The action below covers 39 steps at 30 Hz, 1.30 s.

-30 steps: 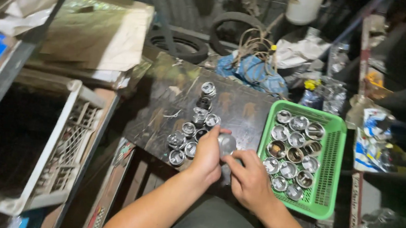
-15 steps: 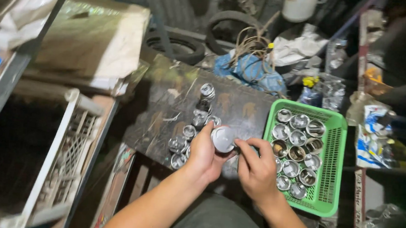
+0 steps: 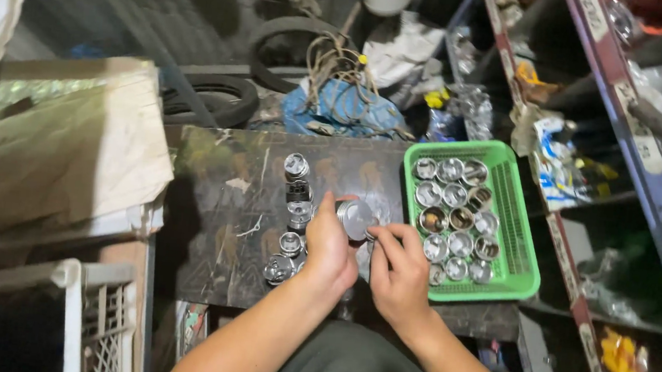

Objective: Cleaning and inspecting several motorcycle engine pistons using a rag at a workbench.

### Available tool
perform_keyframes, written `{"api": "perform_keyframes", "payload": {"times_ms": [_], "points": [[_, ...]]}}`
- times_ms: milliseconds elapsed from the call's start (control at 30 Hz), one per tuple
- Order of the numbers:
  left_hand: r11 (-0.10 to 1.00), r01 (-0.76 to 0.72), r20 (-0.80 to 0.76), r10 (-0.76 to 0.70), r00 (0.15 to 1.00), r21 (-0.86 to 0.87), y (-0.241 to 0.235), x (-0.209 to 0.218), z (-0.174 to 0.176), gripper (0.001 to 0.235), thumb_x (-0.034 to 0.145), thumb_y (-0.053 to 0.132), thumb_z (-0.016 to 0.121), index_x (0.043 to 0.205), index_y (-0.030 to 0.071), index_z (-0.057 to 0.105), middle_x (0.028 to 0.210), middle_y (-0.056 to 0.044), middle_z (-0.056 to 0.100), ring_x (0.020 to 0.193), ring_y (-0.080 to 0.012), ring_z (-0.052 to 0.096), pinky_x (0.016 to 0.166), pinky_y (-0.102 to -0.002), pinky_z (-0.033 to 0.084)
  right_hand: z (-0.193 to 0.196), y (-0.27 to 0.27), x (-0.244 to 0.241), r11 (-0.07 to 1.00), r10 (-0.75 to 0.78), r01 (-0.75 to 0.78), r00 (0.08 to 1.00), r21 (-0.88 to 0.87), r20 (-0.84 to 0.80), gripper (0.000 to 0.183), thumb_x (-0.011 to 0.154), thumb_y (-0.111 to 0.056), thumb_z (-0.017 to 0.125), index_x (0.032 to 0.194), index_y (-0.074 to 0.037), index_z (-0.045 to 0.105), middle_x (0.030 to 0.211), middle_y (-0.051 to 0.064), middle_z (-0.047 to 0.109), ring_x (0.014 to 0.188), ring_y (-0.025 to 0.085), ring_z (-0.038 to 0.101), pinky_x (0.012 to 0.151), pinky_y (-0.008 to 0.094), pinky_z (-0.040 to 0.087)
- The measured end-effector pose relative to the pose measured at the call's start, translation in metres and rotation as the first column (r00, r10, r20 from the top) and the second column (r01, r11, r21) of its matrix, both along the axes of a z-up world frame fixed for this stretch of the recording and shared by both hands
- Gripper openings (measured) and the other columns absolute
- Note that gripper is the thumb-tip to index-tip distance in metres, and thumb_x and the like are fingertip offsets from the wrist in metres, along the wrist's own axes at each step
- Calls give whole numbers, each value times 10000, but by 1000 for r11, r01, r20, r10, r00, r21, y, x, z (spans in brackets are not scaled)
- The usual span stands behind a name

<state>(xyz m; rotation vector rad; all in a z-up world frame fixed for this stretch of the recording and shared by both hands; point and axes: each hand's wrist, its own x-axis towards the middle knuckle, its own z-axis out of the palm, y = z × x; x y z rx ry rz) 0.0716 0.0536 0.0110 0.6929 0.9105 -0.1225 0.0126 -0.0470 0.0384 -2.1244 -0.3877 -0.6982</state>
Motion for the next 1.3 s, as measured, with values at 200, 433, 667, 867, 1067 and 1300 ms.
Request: {"api": "perform_keyframes", "payload": {"times_ms": [200, 433, 667, 867, 1067, 1300], "points": [[997, 50, 58, -54, 997, 60, 10, 4, 0, 430, 1030, 325, 518, 912, 2, 775, 740, -219, 746, 591, -288, 726, 545, -379, 616, 5, 22, -6, 970, -64, 150, 918, 194, -391, 214, 885, 38, 608, 953, -44, 794, 891, 128, 718, 852, 277, 719, 831, 436, 555], [978, 185, 114, -195, 974, 92, 10, 2, 19, 416, 1053, 337, 522, 937, 40, 790, 799, -164, 733, 698, -229, 691, 673, -352, 622, 8, 30, -18, 917, 12, 223, 814, 331, -580, 240, 869, 36, 604, 917, -45, 825, 840, 114, 734, 830, 192, 639, 819, 421, 538], [904, 427, 242, -422, 874, 34, 5, -12, 4, 412, 1041, 371, 438, 1008, 23, 657, 1095, -121, 623, 1030, -207, 534, 984, -324, 408, 36, 37, -19, 965, -261, 261, 937, -33, -233, 330, 866, 40, 624, 1187, 7, 698, 1194, 138, 634, 1063, 262, 614, 946, 343, 499], [937, 350, 245, -341, 907, 9, -8, -17, -3, 349, 977, 280, 513, 1057, -23, 666, 1168, -125, 643, 1132, -212, 537, 1078, -310, 370, 16, 10, -2, 986, -164, 157, 969, -52, -187, 325, 855, 43, 610, 1155, 7, 728, 1184, 138, 655, 1071, 275, 599, 960, 356, 488], [984, 177, 211, -175, 962, 7, -21, -26, -21, 317, 974, 242, 528, 1038, -29, 680, 1168, -128, 671, 1112, -211, 570, 1030, -299, 402, 11, -2, 3, 996, -82, 75, 969, -38, -233, 307, 857, 41, 600, 1130, -4, 733, 1132, 133, 644, 998, 264, 628, 880, 336, 517], [994, 82, 169, -69, 983, -71, -22, -32, -5, 287, 998, 306, 510, 1033, 59, 650, 1008, -122, 605, 898, -219, 516, 798, -355, 399, 2, -29, -13, 971, 172, -179, 983, -156, -62, 437, 768, 60, 624, 1188, -13, 719, 1173, 145, 644, 1022, 288, 594, 948, 379, 477]]}}
